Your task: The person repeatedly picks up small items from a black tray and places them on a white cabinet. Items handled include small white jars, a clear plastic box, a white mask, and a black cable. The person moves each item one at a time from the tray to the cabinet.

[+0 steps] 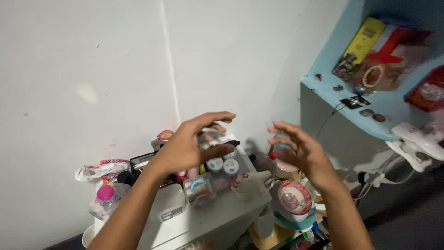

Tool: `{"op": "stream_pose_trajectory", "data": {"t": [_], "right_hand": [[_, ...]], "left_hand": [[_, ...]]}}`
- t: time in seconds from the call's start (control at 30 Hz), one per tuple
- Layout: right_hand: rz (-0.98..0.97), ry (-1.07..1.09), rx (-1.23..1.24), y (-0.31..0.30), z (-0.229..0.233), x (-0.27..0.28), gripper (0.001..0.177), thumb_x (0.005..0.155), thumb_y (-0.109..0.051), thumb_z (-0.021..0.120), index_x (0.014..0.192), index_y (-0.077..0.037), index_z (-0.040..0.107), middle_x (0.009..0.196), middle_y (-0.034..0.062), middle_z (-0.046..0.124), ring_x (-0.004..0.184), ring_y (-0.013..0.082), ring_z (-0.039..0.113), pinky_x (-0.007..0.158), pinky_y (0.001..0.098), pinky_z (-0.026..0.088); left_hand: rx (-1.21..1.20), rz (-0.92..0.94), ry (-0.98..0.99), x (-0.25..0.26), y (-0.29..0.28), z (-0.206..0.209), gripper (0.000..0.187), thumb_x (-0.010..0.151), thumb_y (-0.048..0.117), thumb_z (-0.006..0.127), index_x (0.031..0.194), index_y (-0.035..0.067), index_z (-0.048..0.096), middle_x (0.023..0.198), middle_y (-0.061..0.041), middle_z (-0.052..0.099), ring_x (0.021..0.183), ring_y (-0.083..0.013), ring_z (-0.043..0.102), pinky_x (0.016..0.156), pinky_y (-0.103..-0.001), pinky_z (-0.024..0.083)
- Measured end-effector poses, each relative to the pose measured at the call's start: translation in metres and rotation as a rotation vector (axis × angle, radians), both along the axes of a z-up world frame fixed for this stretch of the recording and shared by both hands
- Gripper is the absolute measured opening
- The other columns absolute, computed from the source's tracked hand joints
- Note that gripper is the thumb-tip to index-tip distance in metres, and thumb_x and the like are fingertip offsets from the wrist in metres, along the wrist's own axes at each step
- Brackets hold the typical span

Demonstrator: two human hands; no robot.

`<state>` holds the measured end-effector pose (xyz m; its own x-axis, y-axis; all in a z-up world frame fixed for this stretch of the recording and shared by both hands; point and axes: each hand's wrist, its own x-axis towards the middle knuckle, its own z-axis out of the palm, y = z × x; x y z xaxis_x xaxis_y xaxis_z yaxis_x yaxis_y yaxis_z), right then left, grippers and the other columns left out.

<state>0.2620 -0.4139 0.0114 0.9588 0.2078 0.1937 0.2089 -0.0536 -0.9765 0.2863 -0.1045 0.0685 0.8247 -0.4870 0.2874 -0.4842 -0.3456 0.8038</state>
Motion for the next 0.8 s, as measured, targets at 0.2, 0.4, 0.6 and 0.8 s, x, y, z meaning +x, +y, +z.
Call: {"op": "stream_pose_trajectory", "data": {"t": [0.2, 0.4, 0.6, 0.8], "right_hand": [[-0.002, 0.067, 0.056, -0.002, -0.006, -0.063, 0.105, 0.071, -0.077, 0.061, 0.154, -0.015, 0.045, 0.150, 0.0099, 0.056, 0.133, 0.0290, 0.057, 0.103, 0.0527, 0.054], [-0.070, 0.053, -0.058, -0.003, 0.005, -0.091, 0.087, 0.072, -0.006, 0.083, 0.151, -0.015, 0.048, 0.144, 0.0101, 0.061, 0.135, 0.0274, 0.057, 0.110, 0.0455, 0.049], [-0.098, -0.027, -0.131, -0.007, 0.016, -0.109, 0.085, 0.073, 0.001, 0.082, 0.150, -0.013, 0.048, 0.150, 0.0090, 0.057, 0.142, 0.0257, 0.050, 0.116, 0.0439, 0.041], [-0.089, -0.056, -0.129, -0.014, 0.018, -0.122, 0.084, 0.074, 0.005, 0.080, 0.150, -0.011, 0.047, 0.152, 0.0093, 0.054, 0.144, 0.0253, 0.048, 0.117, 0.0442, 0.040]], "left_hand": [[-0.225, -0.055, 0.099, -0.043, 0.014, 0.002, 0.068, 0.074, 0.019, 0.086, 0.138, 0.015, 0.063, 0.139, -0.002, 0.067, 0.121, -0.0167, 0.065, 0.096, -0.034, 0.053], [-0.265, -0.107, 0.068, -0.062, 0.017, -0.002, 0.067, 0.075, 0.015, 0.086, 0.138, 0.015, 0.064, 0.134, -0.004, 0.068, 0.123, -0.0173, 0.065, 0.096, -0.035, 0.054], [-0.245, -0.125, 0.020, -0.072, 0.015, 0.003, 0.065, 0.076, 0.017, 0.086, 0.137, 0.015, 0.065, 0.134, -0.003, 0.066, 0.123, -0.0170, 0.064, 0.095, -0.035, 0.054], [-0.236, -0.111, -0.012, -0.086, 0.012, 0.002, 0.062, 0.077, 0.016, 0.085, 0.136, 0.014, 0.066, 0.135, -0.004, 0.066, 0.122, -0.0173, 0.063, 0.094, -0.035, 0.053]]}}
